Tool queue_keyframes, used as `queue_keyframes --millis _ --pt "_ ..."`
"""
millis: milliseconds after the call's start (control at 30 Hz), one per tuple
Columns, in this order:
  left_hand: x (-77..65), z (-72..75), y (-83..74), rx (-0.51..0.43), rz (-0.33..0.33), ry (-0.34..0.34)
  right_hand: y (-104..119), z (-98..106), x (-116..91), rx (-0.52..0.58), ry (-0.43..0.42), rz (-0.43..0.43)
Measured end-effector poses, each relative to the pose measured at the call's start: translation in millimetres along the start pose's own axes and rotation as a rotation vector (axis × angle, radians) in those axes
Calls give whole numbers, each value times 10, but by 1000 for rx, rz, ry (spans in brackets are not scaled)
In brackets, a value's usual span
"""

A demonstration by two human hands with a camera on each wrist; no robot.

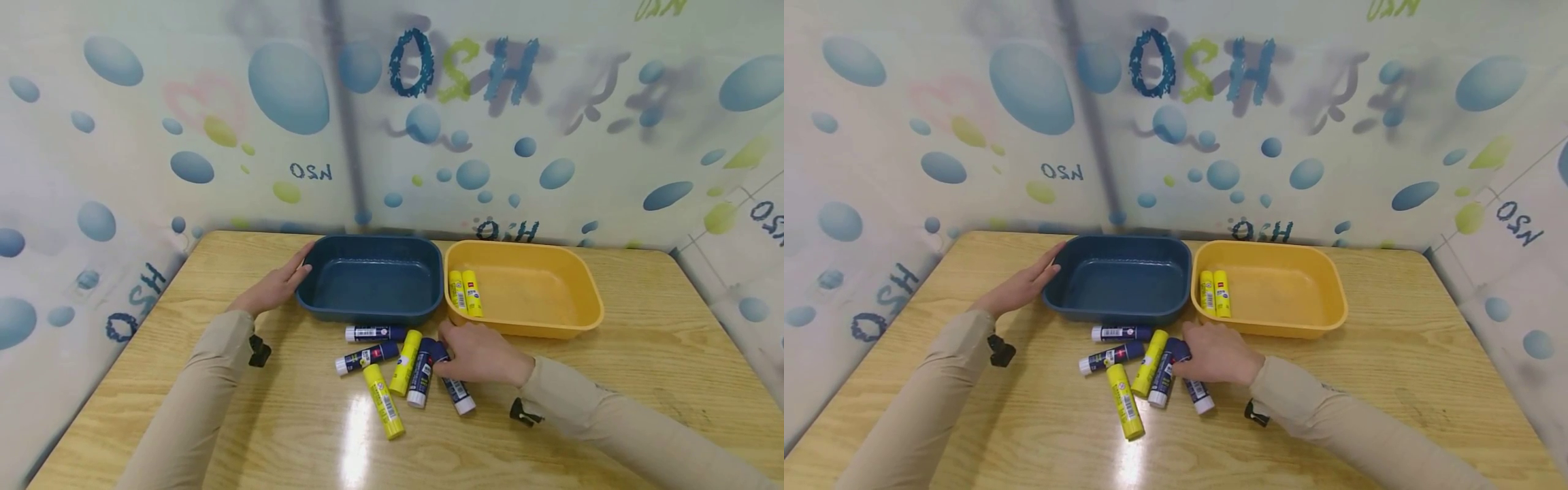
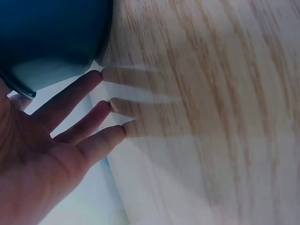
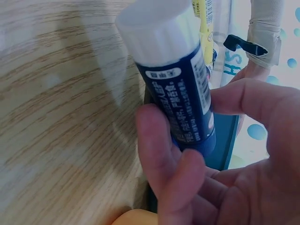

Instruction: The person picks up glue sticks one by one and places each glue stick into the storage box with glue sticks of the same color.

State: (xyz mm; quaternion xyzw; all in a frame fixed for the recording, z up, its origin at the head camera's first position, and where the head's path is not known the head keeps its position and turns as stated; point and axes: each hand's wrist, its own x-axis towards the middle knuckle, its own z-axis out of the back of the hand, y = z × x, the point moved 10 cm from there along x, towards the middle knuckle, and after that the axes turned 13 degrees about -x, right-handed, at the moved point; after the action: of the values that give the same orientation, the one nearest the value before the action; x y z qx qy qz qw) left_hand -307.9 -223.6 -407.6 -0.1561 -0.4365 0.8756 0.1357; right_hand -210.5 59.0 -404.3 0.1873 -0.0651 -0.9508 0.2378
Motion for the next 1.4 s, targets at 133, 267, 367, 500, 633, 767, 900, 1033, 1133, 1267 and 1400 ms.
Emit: queue_keyframes --millis 133,267,367,500,633,767,900,1033,1133,1267,1400 --pt "-3 9 2 8 1 1 27 18 -2 18 -1 14" --pt "-10 14 6 9 17 -2 48 73 10 55 4 12" --pt "-7 17 8 10 28 -4 36 151 24 66 -4 -6" --pt "9 32 17 16 31 -14 10 297 38 43 -42 -12" --pt "17 48 37 5 42 -18 -13 405 67 41 -58 -3" --pt "19 48 59 -12 54 -14 -29 480 116 42 -60 -1" --pt "21 43 73 -18 61 -10 -13 563 171 29 -71 2" --pt "9 37 83 -29 71 -6 -3 653 229 21 -77 -20" --pt "0 33 87 -37 75 -2 -12 711 283 20 -84 -35" --pt "-4 29 78 -39 71 0 -14 777 361 26 -90 -38" --pt "-8 25 62 -43 61 2 -13 818 442 50 -79 -45"
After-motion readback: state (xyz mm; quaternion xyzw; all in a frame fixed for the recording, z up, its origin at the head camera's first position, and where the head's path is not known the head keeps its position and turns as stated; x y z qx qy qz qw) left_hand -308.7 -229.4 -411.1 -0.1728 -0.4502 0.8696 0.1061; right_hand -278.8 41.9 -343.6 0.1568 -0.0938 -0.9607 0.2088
